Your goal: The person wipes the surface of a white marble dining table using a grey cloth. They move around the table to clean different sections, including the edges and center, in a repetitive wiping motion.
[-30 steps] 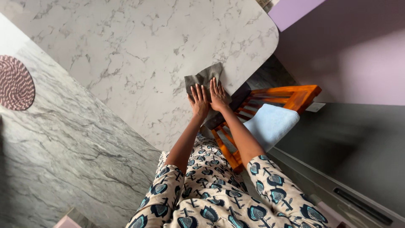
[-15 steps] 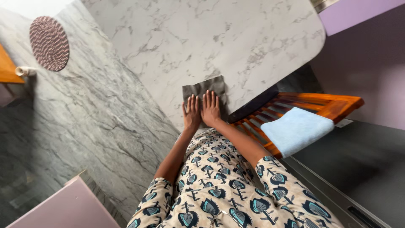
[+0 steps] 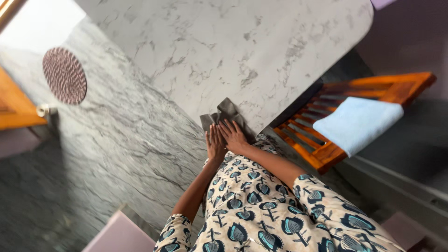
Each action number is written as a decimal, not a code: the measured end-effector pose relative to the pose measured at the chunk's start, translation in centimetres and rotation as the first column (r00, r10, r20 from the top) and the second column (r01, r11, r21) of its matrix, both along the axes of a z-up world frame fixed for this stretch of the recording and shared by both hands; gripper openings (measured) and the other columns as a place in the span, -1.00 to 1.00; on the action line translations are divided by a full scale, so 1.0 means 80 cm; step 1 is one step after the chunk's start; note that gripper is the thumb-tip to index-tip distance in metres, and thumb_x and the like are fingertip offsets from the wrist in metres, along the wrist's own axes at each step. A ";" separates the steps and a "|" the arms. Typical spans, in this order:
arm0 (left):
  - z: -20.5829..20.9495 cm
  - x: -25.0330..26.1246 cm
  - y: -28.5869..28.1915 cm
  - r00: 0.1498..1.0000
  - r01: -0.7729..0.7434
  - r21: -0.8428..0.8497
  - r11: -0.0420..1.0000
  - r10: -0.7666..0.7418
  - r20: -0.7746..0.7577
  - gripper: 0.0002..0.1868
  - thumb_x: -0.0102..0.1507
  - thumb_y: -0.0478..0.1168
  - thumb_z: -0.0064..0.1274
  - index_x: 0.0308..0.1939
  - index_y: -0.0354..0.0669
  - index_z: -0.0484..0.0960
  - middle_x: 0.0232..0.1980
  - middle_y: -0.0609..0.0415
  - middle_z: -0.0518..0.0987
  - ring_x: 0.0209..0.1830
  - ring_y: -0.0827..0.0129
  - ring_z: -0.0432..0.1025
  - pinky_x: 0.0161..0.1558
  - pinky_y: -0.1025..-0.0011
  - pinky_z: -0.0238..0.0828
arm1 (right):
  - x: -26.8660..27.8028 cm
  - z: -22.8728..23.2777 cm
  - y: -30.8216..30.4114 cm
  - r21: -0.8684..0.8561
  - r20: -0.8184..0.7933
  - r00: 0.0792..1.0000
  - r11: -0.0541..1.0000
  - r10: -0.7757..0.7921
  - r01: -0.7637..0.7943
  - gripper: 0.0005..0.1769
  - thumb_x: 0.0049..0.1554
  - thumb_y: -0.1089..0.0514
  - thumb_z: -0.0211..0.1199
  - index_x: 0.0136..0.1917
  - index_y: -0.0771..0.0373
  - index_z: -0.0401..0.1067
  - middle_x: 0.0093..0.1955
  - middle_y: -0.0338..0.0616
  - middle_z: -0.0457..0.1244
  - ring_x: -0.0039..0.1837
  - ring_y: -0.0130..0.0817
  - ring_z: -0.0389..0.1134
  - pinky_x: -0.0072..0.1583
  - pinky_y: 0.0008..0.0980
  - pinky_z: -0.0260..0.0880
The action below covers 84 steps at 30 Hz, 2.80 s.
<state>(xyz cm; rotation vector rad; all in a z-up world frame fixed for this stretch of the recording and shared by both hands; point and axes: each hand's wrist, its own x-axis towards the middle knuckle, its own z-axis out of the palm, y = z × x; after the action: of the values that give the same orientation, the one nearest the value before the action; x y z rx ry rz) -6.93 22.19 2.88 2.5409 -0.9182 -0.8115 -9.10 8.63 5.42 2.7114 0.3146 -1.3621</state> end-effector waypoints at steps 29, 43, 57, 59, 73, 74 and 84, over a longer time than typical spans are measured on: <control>-0.032 0.145 -0.420 0.986 0.150 -0.099 0.984 -0.141 0.091 -0.04 0.29 0.06 0.03 0.64 -0.18 -0.08 0.71 -0.12 -0.14 0.72 0.04 -0.23 0.61 0.01 -0.28 | 0.100 -0.018 -0.399 -0.103 0.193 0.849 0.850 -0.493 0.517 0.32 0.10 -0.22 0.34 0.72 0.22 -0.49 0.75 0.14 -0.60 0.70 0.37 -0.62 0.60 0.31 -0.53; -0.026 0.076 -0.088 0.960 -0.230 0.236 0.944 0.260 -0.103 0.00 0.28 -0.05 0.00 0.64 -0.28 -0.21 0.72 -0.11 -0.20 0.73 0.12 -0.36 0.61 0.04 -0.43 | 0.116 -0.070 -0.089 0.304 0.039 0.997 0.951 -0.069 0.054 0.12 0.11 -0.14 0.17 0.70 0.27 -0.31 0.73 0.25 -0.58 0.70 0.31 -0.68 0.57 0.30 -0.70; -0.044 0.104 -0.227 0.975 -0.160 -0.013 0.987 0.157 -0.155 0.41 -0.04 0.19 0.40 0.65 -0.19 -0.18 0.69 -0.28 -0.22 0.71 -0.08 -0.32 0.60 -0.03 -0.32 | 0.108 -0.048 -0.253 0.055 0.026 0.988 0.987 -0.154 0.152 0.20 0.17 -0.43 0.13 0.70 -0.02 -0.56 0.76 -0.29 -0.60 0.75 -0.26 -0.58 0.64 -0.09 -0.53; -0.041 0.112 -0.285 0.986 -0.086 -0.061 0.994 0.076 -0.150 0.44 -0.08 0.24 0.42 0.64 -0.13 -0.17 0.69 -0.25 -0.22 0.71 -0.07 -0.31 0.60 -0.04 -0.33 | 0.102 -0.033 -0.307 -0.063 0.028 0.973 0.971 -0.230 0.231 0.20 0.18 -0.45 0.12 0.70 -0.05 -0.58 0.77 -0.29 -0.61 0.75 -0.25 -0.58 0.64 -0.08 -0.53; 0.002 0.039 -0.319 0.978 0.204 -0.198 0.959 -0.206 0.007 0.35 0.03 0.52 0.10 0.65 -0.15 -0.12 0.72 0.01 -0.16 0.71 0.02 -0.34 0.60 -0.09 -0.44 | 0.051 0.058 -0.326 -0.182 -0.230 0.931 0.952 -0.285 0.246 0.51 0.03 -0.40 0.35 0.65 0.47 -0.59 0.69 0.31 -0.72 0.67 0.35 -0.77 0.58 0.35 -0.73; -0.001 0.035 -0.292 0.970 0.203 -0.222 0.954 -0.228 -0.090 0.37 0.02 0.54 0.08 0.65 -0.17 -0.12 0.72 -0.01 -0.16 0.72 0.06 -0.34 0.61 -0.07 -0.45 | 0.052 0.056 -0.305 -0.154 -0.291 0.922 0.964 -0.256 0.219 0.53 0.01 -0.45 0.33 0.63 0.48 -0.61 0.68 0.30 -0.74 0.65 0.36 -0.81 0.56 0.40 -0.77; 0.007 0.003 -0.007 0.964 0.043 0.286 0.957 0.035 -0.263 0.57 -0.15 0.52 0.26 0.63 -0.34 -0.14 0.72 -0.09 -0.12 0.72 0.14 -0.34 0.61 0.07 -0.42 | 0.057 -0.034 -0.058 0.341 -0.070 0.967 0.917 0.245 -0.208 0.60 -0.10 -0.57 0.34 0.67 0.46 -0.45 0.70 0.35 -0.66 0.64 0.39 -0.81 0.46 0.55 -0.76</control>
<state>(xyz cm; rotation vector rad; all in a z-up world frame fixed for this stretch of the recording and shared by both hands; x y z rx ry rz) -6.72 21.66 3.48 2.5775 -0.7642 -1.3390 -4.50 3.97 2.73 2.7378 0.9172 -1.5109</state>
